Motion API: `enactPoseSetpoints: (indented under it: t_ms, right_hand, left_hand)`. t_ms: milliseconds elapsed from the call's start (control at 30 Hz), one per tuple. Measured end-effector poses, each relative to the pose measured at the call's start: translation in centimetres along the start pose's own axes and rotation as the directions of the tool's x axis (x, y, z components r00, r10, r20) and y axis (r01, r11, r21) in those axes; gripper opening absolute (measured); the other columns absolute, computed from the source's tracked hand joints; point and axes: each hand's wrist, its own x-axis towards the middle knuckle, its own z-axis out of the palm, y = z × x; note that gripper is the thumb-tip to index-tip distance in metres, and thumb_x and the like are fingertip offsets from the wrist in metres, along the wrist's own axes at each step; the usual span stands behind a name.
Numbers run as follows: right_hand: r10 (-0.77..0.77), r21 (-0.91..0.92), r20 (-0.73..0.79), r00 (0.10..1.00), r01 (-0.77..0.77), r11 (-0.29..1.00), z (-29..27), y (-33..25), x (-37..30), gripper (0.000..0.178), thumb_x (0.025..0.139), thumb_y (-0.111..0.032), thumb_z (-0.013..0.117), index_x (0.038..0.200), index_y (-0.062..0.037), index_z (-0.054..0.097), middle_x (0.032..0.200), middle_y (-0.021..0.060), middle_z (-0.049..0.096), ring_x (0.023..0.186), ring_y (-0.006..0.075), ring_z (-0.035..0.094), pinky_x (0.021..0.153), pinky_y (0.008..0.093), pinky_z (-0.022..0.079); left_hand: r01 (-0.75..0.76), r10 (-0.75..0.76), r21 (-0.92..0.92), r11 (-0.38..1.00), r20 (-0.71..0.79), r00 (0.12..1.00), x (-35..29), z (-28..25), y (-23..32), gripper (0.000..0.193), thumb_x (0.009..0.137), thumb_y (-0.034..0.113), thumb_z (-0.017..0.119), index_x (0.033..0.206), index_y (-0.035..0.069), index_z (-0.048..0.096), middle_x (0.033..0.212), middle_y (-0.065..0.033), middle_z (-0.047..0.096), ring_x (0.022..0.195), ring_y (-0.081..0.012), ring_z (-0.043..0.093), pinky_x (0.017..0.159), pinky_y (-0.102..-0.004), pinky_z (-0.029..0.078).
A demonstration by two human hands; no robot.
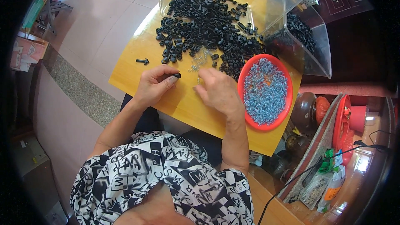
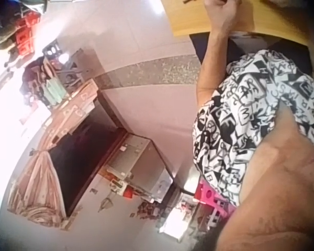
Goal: The person assembles small plastic components by manually inserting pins into black plastic housings.
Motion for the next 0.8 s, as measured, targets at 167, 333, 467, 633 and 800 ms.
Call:
enactPoseSetpoints:
  t_ms: [167, 333, 467, 633, 800]
  right_hand:
    - [-0.052, -0.136, 0.055, 0.997, 0.059, 0.989, 1.0, 0.3, 0.1, 0.016, 0.07, -0.002, 0.06, 0.085, -0.0011, 0.056, 0.073, 0.0143, 0.055, 0.066, 0.0292, 0.056, 0.059, 0.0345, 0.046]
    - [-0.129, 0.061, -0.145, 0.981, 0.139, 0.988, 1.0, -0.1, 0.7, 0.008, 0.072, -0.005, 0.06, 0.079, -0.0018, 0.056, 0.074, 0.0132, 0.055, 0.068, 0.0304, 0.056, 0.059, 0.0367, 0.045]
    - [0.008, 0.387, -0.177, 0.984, 0.062, 0.92, 0.7, -2.2, 0.9, 0.008, 0.071, 0.003, 0.057, 0.078, 0.0003, 0.058, 0.074, 0.0117, 0.056, 0.066, 0.0247, 0.056, 0.058, 0.0304, 0.045]
    - [-0.024, 0.407, -0.198, 0.98, 0.105, 0.907, 0.9, -2.4, 0.7, 0.01, 0.069, 0.006, 0.058, 0.078, 0.001, 0.058, 0.075, 0.0119, 0.056, 0.066, 0.0242, 0.057, 0.058, 0.0292, 0.045]
    - [-0.075, 0.368, -0.223, 0.972, 0.156, 0.917, 0.9, -2.4, 0.7, 0.012, 0.068, 0.007, 0.058, 0.078, 0.0012, 0.057, 0.074, 0.0122, 0.056, 0.066, 0.0247, 0.057, 0.058, 0.0297, 0.046]
  left_hand:
    - [-0.008, 0.008, -0.014, 1.0, 0.005, 1.0, 0.0, -0.1, 0.0, 0.016, 0.081, 0.004, 0.058, 0.095, -0.003, 0.059, 0.075, -0.0014, 0.058, 0.066, -0.0063, 0.053, 0.059, -0.0198, 0.044]
    - [-0.056, 0.06, -0.048, 0.997, 0.081, 0.995, 0.0, -0.1, 0.4, 0.015, 0.081, 0.005, 0.058, 0.094, -0.001, 0.06, 0.075, -0.0006, 0.058, 0.065, -0.0063, 0.054, 0.059, -0.0197, 0.045]
    - [0.017, -0.005, -0.112, 0.994, 0.11, 0.994, -0.2, -0.4, 0.5, 0.014, 0.082, 0.005, 0.059, 0.095, -0.001, 0.061, 0.077, 0.0006, 0.058, 0.066, -0.0046, 0.051, 0.06, -0.0178, 0.043]
    - [0.003, 0.001, -0.044, 0.999, 0.091, 0.996, -0.3, -0.2, 0.4, 0.016, 0.081, 0.006, 0.06, 0.096, -0.001, 0.061, 0.078, 0.0004, 0.059, 0.066, -0.0046, 0.052, 0.06, -0.0179, 0.044]
    - [-0.049, 0.049, -0.005, 0.999, 0.048, 0.998, -0.3, 0.2, 0.4, 0.015, 0.08, 0.004, 0.059, 0.094, -0.002, 0.061, 0.074, -0.0018, 0.059, 0.062, -0.0064, 0.055, 0.057, -0.0202, 0.046]
